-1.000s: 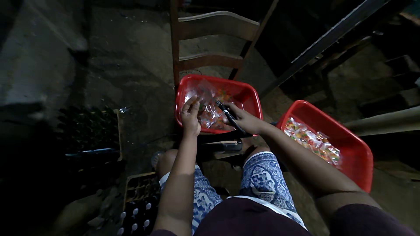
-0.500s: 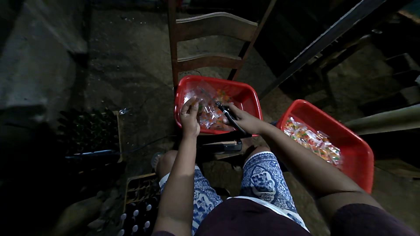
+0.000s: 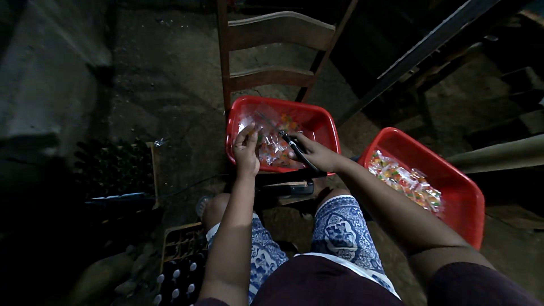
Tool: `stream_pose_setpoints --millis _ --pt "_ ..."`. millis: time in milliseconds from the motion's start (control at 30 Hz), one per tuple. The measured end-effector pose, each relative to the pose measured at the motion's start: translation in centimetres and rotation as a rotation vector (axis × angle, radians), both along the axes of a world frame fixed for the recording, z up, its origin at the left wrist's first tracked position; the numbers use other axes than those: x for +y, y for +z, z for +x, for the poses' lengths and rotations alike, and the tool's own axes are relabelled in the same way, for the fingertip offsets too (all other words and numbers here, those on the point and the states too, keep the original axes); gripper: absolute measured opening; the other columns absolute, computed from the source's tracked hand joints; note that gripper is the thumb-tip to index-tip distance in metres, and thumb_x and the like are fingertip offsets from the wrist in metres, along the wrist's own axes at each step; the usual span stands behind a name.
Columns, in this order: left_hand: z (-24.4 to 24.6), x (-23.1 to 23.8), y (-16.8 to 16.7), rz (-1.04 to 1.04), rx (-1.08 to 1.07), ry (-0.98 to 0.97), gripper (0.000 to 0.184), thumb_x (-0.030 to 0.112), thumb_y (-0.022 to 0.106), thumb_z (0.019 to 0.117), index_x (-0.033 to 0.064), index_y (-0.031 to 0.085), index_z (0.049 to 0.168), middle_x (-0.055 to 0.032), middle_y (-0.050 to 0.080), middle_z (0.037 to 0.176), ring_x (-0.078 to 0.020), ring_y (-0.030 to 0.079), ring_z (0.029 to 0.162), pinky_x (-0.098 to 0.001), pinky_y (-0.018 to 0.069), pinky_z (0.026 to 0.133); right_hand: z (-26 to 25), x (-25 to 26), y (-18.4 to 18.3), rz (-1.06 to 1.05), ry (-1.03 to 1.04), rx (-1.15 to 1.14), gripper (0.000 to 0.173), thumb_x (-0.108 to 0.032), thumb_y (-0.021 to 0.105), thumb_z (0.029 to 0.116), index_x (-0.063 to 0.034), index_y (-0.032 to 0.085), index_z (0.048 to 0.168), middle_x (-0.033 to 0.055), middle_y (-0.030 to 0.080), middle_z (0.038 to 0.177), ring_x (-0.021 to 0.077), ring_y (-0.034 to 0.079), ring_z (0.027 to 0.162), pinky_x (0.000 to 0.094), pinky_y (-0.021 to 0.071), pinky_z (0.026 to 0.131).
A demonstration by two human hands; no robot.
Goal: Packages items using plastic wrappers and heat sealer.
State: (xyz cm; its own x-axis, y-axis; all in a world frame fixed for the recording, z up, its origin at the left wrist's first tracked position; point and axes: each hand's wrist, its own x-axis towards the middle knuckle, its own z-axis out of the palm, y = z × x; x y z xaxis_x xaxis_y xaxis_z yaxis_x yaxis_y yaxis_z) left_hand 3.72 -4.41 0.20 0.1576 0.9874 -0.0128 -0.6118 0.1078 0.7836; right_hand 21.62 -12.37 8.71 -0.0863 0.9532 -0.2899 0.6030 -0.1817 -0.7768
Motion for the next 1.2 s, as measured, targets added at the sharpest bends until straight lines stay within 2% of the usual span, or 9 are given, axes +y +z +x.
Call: stream_pose_setpoints --millis 67,300,500,633,767,833,933,1067,1200 --pt "0.1 0.1 0.0 0.005 -0.004 0.004 0.027 0.003 0.059 0.1014 0.0133 0.067 0.125 -0.0021 0.069 0.122 -0.0151 0.07 0.103 -0.0326 0.0596 0.088 0.2 0.1 -0.3 -0.003 -0.003 0.002 0.058 -0.043 0.062 0.0984 -0.0136 0.045 0.145 0.0069 0.063 0.098 0.0121 0.059 0.076 0.0343 0.0523 0.07" --pt "0.1 0.2 -0.3 -0.004 0.009 0.015 0.026 0.004 0.059 0.1016 0.0132 0.066 0.125 -0.002 0.067 0.124 -0.0146 0.069 0.104 -0.033 0.0588 0.089 0.2 0.2 0.6 -0.056 0.007 0.019 0.057 -0.04 0.063 0.1 -0.0134 0.044 0.147 0.0078 0.063 0.105 0.013 0.061 0.084 0.0358 0.0534 0.078" --pt "0.1 0.2 -0.3 0.0 -0.003 0.01 0.027 0.003 0.059 0.1011 0.0128 0.066 0.126 -0.0015 0.069 0.12 -0.0145 0.07 0.102 -0.0328 0.0595 0.088 0.3 0.3 0.6 -0.054 0.008 0.0 0.057 -0.04 0.063 0.0998 -0.0128 0.045 0.146 0.0083 0.063 0.102 0.0138 0.06 0.082 0.0365 0.0526 0.076" --pt "0.5 0.7 -0.4 -0.039 -0.051 0.028 0.025 -0.004 0.056 0.1003 0.007 0.063 0.122 -0.0044 0.069 0.116 -0.0167 0.071 0.1 -0.0345 0.0606 0.088 0.5 0.4 0.5 -0.032 0.008 -0.054 0.055 -0.039 0.063 0.1004 -0.0143 0.047 0.147 0.0094 0.064 0.101 0.017 0.062 0.081 0.0408 0.0535 0.075" --pt "0.3 0.5 -0.2 -0.017 -0.046 0.025 0.025 -0.002 0.056 0.1007 0.0105 0.066 0.12 -0.0017 0.069 0.116 -0.0141 0.07 0.098 -0.0317 0.0604 0.086 0.6 0.4 0.4 -0.013 0.006 -0.073 0.051 -0.034 0.065 0.1014 -0.0131 0.05 0.146 0.0104 0.066 0.099 0.0184 0.063 0.08 0.0416 0.0541 0.076" --pt "0.0 0.2 0.2 -0.017 0.0 0.01 0.026 0.001 0.058 0.1016 0.0139 0.067 0.123 -0.0004 0.068 0.119 -0.0131 0.07 0.099 -0.0295 0.0601 0.085 0.3 0.5 0.7 -0.031 0.005 -0.058 0.053 -0.034 0.064 0.1015 -0.0122 0.048 0.147 0.0109 0.065 0.104 0.0186 0.063 0.084 0.0411 0.0541 0.078" --pt "0.0 0.0 0.3 -0.024 0.013 0.006 0.027 0.002 0.058 0.1014 0.012 0.066 0.125 -0.0027 0.068 0.122 -0.0158 0.07 0.104 -0.0328 0.0597 0.089 -0.3 0.8 1.4 -0.078 -0.009 -0.041 0.056 -0.035 0.064 0.1015 -0.0129 0.044 0.149 0.0129 0.065 0.112 0.0212 0.063 0.091 0.0441 0.0534 0.082" --pt "0.0 0.0 0.3 -0.007 0.01 0.008 0.026 0.001 0.059 0.1008 0.0133 0.067 0.123 -0.001 0.069 0.12 -0.014 0.071 0.101 -0.0302 0.0601 0.086 -0.2 1.1 1.3 -0.051 0.002 -0.045 0.054 -0.035 0.064 0.1013 -0.0126 0.046 0.147 0.0116 0.064 0.107 0.0188 0.061 0.085 0.0412 0.0531 0.077" --pt "0.0 0.1 0.1 -0.009 -0.018 0.011 0.026 0.001 0.059 0.1007 0.0133 0.067 0.122 -0.0009 0.069 0.119 -0.0142 0.07 0.102 -0.0318 0.0597 0.088 0.0 1.2 0.8 -0.013 0.008 -0.055 0.051 -0.03 0.064 0.102 -0.0106 0.048 0.146 0.0124 0.066 0.105 0.0196 0.063 0.083 0.0418 0.0545 0.077"
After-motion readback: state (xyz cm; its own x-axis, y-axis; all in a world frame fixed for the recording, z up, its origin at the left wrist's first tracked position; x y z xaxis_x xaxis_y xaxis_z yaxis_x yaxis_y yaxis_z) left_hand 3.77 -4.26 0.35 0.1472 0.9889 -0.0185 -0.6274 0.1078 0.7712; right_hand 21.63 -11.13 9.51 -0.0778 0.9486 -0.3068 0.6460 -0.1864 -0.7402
